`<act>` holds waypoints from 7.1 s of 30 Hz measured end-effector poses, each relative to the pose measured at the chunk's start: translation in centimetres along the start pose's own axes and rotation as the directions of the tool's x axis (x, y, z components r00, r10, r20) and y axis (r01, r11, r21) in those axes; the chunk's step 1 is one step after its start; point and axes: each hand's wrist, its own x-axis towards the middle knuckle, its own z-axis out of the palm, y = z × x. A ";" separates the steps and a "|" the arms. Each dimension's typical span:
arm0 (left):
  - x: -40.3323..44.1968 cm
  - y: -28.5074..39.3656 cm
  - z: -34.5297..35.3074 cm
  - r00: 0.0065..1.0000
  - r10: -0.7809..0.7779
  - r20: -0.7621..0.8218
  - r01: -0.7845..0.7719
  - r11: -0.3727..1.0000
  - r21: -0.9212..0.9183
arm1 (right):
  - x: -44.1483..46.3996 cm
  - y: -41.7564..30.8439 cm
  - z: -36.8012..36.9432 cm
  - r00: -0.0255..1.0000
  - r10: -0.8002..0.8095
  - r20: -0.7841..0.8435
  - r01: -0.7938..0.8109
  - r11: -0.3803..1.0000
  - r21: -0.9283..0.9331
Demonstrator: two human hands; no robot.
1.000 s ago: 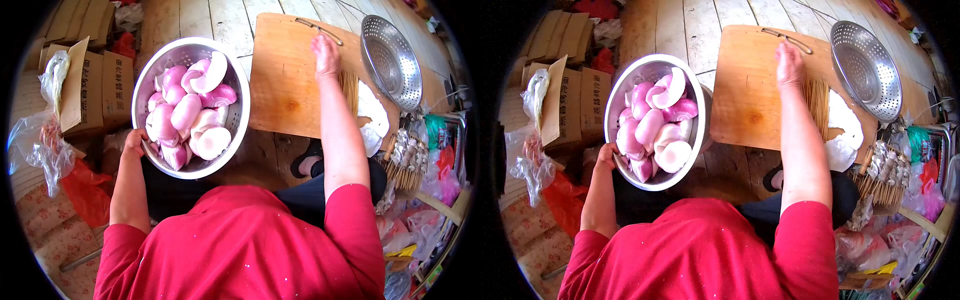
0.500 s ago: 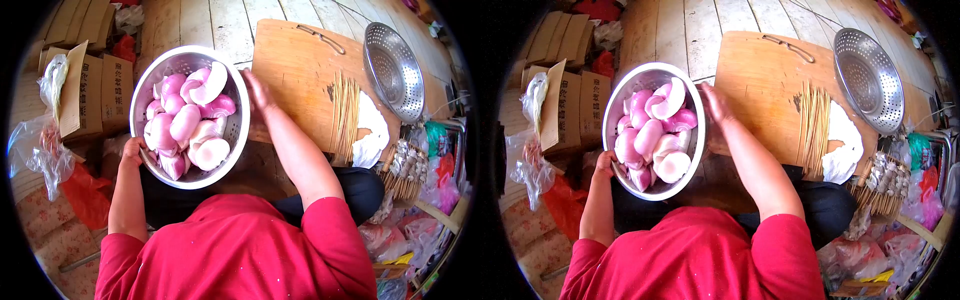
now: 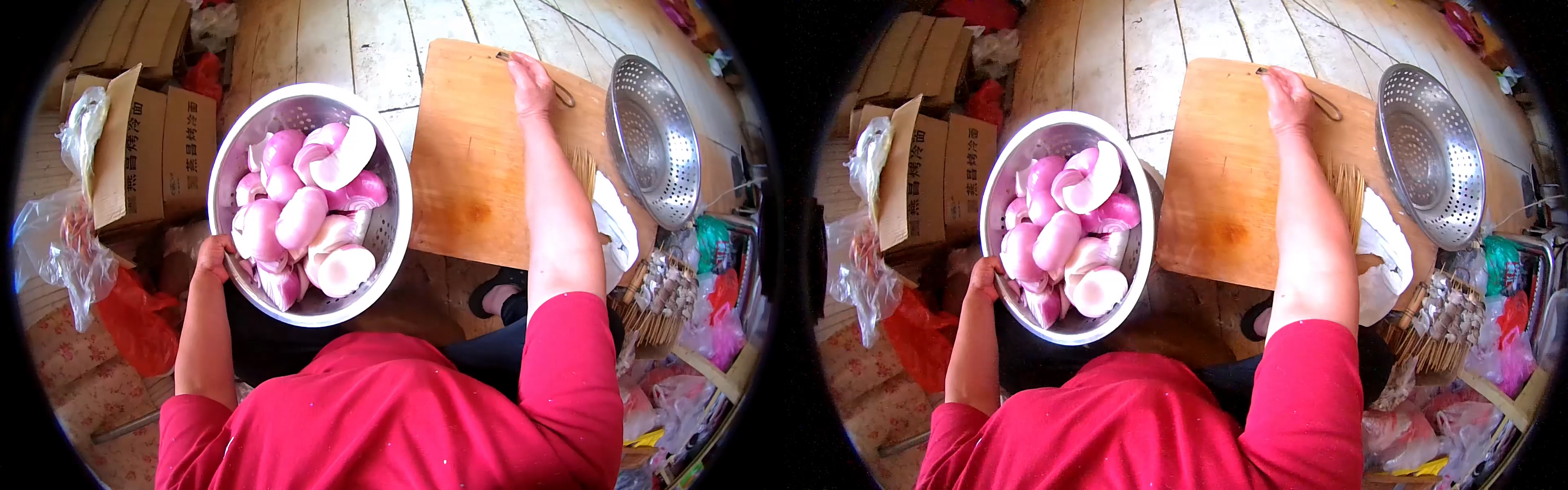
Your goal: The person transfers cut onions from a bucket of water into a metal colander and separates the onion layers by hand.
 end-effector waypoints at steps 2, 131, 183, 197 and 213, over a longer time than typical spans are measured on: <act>-0.6 0.0 0.4 1.000 -0.011 -0.011 0.011 1.000 0.006 | -0.5 -0.3 1.9 0.998 0.005 0.068 0.000 0.998 -0.068; -13.9 3.6 9.0 0.485 0.731 0.480 -0.868 0.470 0.161 | -41.1 -2.8 0.6 0.060 0.910 0.411 0.116 0.402 -0.908; -5.8 -0.2 7.9 0.209 0.750 0.628 -0.797 -0.241 0.554 | -37.9 -21.2 2.2 0.555 0.723 0.411 0.078 0.447 -0.891; -11.0 2.5 10.1 0.471 0.648 0.598 -0.535 -0.328 0.778 | -31.0 -27.5 -0.5 0.783 0.559 0.272 -0.163 0.607 -0.778; -12.6 5.5 7.2 0.583 0.538 0.609 -0.459 0.837 -0.299 | -31.0 -25.0 -0.5 0.744 0.598 0.297 -0.149 0.582 -0.800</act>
